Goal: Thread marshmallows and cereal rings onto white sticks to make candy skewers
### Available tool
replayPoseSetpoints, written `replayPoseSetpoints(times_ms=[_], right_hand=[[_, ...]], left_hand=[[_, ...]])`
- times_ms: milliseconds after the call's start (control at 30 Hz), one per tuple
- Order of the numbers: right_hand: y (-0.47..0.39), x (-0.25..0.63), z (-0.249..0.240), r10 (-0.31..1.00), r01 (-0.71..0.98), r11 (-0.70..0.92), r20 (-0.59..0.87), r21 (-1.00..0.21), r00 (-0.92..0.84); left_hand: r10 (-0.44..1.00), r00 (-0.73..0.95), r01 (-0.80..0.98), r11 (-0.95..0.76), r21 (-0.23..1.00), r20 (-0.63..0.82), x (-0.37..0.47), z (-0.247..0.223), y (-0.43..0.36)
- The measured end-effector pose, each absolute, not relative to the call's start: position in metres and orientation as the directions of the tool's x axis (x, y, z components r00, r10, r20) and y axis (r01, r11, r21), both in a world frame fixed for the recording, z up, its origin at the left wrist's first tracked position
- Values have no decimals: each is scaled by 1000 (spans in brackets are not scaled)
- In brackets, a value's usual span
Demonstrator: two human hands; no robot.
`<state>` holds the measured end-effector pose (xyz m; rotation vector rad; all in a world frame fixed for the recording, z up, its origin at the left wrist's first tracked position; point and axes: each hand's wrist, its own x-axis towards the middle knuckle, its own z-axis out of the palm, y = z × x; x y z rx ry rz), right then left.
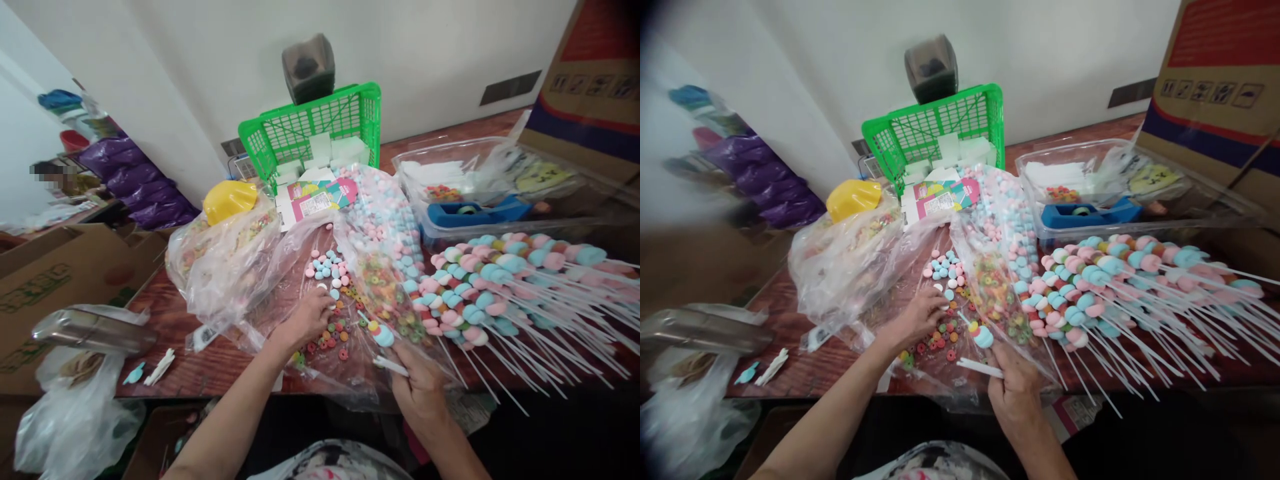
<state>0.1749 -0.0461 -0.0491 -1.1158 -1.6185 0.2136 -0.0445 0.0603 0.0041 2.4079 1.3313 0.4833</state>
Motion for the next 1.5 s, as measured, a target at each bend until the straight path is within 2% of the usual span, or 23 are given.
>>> replayPoseSetpoints(times_ms=[67, 167, 233, 367, 533, 667, 733, 800, 900, 967, 1000, 1067, 1133, 1200, 1333, 1500], right_hand=[[-47, 174, -49, 735, 556, 558, 678, -615, 13], [-47, 174, -50, 730, 566, 571, 683, -595, -18], [-47, 173, -51, 737, 559, 573, 676, -599, -30], [-46, 172, -56, 733, 556, 584, 679, -592, -47], [-45, 172, -58, 741, 563, 577, 669, -591, -58], [-45, 171, -55, 744, 558, 584, 663, -590, -78], [-45, 170, -54, 738, 569, 587, 670, -576, -83], [-44, 169, -53, 739, 578, 581, 668, -573, -82], [-44, 169, -52, 742, 589, 576, 664, -566, -88], [-44, 168, -52, 728, 609, 582, 679, -539, -95], [-44, 168, -52, 720, 621, 585, 687, -523, -99], [-44, 167, -50, 706, 641, 587, 701, -495, -104], [-45, 167, -48, 703, 651, 587, 702, -481, -116], [-46, 167, -46, 714, 655, 581, 688, -482, -127], [-46, 167, -44, 719, 686, 560, 684, -464, -125], [-46, 168, -45, 716, 728, 531, 689, -434, -112]], left_hand=[[882, 455, 721, -447, 529, 124, -47, -2, 62], [957, 280, 617, -245, 748, 83, -54, -8, 67], [979, 202, 596, -143, 790, 25, -59, -9, 75], [978, 206, 728, -176, 663, 34, -60, -7, 95], [963, 220, 801, -269, 535, 155, -55, -11, 99], [847, 452, 798, -524, 298, 279, -56, -19, 88], [788, 530, 750, -608, 261, 314, -58, -22, 84], [778, 505, 713, -620, 327, 374, -59, -23, 80], [848, 326, 647, -522, 556, 417, -56, -22, 72], [930, 152, 509, -364, 781, 334, -50, -20, 61], [965, 73, 385, -260, 886, 251, -47, -18, 55], [998, -14, 79, -58, 995, 59, -38, -15, 42], [998, -10, -166, 61, 984, -63, -29, -12, 30], [995, 13, -295, 94, 951, -94, -21, -8, 22], [997, -1, -388, 67, 919, -73, -9, -2, 16], [998, -40, -410, 27, 912, -47, -1, 3, 11]])
